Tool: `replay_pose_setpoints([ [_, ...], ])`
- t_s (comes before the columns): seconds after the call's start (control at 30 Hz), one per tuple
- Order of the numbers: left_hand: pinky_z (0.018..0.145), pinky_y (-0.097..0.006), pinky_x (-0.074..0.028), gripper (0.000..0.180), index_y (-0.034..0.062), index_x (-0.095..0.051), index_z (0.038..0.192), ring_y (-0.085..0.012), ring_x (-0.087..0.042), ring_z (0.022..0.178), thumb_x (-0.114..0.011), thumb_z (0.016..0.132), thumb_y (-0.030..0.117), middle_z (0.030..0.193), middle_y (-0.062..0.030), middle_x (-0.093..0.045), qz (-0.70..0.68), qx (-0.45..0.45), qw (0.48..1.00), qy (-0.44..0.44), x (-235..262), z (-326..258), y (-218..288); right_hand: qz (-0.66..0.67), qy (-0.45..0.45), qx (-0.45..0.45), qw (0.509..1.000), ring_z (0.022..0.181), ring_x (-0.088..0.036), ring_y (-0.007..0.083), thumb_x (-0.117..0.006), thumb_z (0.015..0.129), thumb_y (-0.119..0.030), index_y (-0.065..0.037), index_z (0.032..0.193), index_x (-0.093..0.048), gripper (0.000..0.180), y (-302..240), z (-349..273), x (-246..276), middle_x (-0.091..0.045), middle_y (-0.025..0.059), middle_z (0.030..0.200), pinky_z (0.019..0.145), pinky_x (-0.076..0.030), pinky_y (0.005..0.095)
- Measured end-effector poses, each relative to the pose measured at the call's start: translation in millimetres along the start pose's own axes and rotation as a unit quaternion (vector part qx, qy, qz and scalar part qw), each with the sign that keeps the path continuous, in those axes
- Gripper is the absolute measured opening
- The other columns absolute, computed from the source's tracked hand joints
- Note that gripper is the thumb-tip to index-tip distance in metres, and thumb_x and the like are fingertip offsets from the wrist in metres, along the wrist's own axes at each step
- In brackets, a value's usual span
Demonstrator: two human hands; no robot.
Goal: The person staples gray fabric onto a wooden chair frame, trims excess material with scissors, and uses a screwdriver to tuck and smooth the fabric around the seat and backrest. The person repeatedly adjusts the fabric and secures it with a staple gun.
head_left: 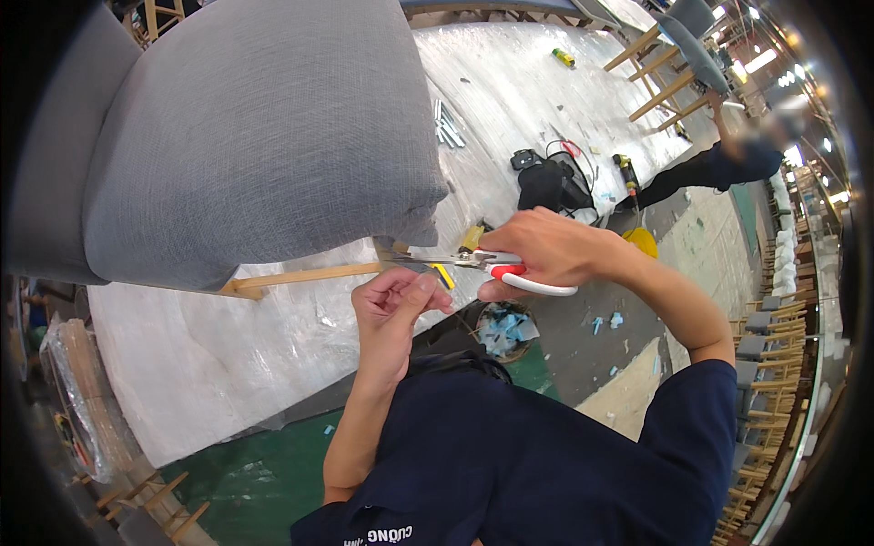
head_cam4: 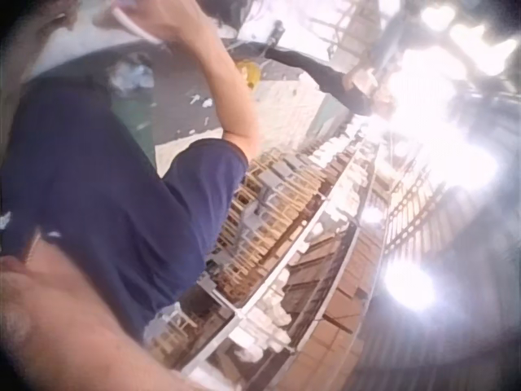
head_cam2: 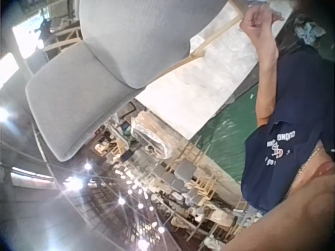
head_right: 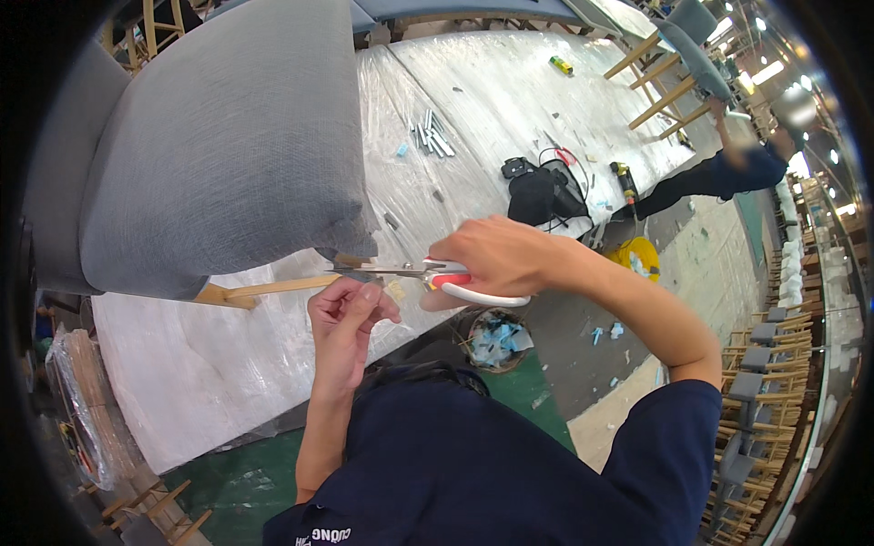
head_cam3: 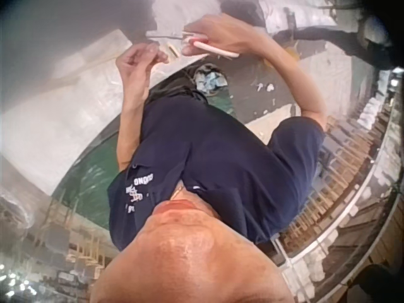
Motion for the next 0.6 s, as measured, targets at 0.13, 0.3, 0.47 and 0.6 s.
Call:
replay_pose_setpoints([
  [0.13, 0.072, -0.035, -0.06, 0.01, -0.0051, -0.066, 0.094, -0.0181, -0.071, 0.074, -0.066, 0.095, 0.005, 0.079, -0.0126, -0.07, 0.004, -0.009, 1.0, 0.004, 10, -4, 1, 0.06, -0.018, 0.011, 0.998, 0.06, -0.049, 0.042, -0.064, 0.09, -0.056, 0.003, 0.07, -0.051, 0.063, -5, 7, -6, -0.048, 0.0212, 0.059, 0.059, -0.037, 0.0493],
  [0.3, 0.071, -0.035, -0.061, 0.01, -0.0054, -0.066, 0.093, -0.019, -0.071, 0.073, -0.066, 0.095, 0.004, 0.079, -0.0132, -0.07, -0.01, 0.0, 1.0, 0.019, 11, -7, 2, 0.059, 0.046, 0.058, 0.996, 0.059, -0.048, 0.0424, -0.065, 0.09, -0.056, 0.002, 0.07, -0.051, 0.063, 0, 3, -6, -0.049, 0.0202, 0.058, 0.057, -0.038, 0.0481],
  [0.47, 0.07, -0.034, -0.059, 0.01, -0.0059, -0.066, 0.091, -0.0181, -0.07, 0.072, -0.065, 0.095, 0.003, 0.079, -0.0129, -0.07, 0.053, 0.018, 0.998, 0.016, 8, -6, -6, 0.064, 0.046, 0.076, 0.994, 0.056, -0.049, 0.0422, -0.068, 0.089, -0.053, 0.001, 0.072, -0.055, 0.058, 2, 1, -6, -0.049, 0.0183, 0.057, 0.054, -0.038, 0.0469],
  [0.6, 0.069, -0.03, -0.055, 0.013, -0.0051, -0.064, 0.089, -0.0149, -0.067, 0.071, -0.063, 0.097, 0.006, 0.078, -0.0098, -0.067, 0.197, 0.063, 0.978, -0.011, -2, -10, -40, 0.149, 0.096, 0.043, 0.983, 0.061, -0.054, 0.0361, -0.072, 0.087, -0.049, 0.001, 0.08, -0.058, 0.053, 38, -25, -32, -0.054, 0.0177, 0.065, 0.058, -0.041, 0.0429],
])
Point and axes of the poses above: each hand's wrist, its own z-axis towards the middle knuckle, its own x-axis out of the back of the hand, y = z × x, the point moved 10 cm from there along z, towards the middle knuckle
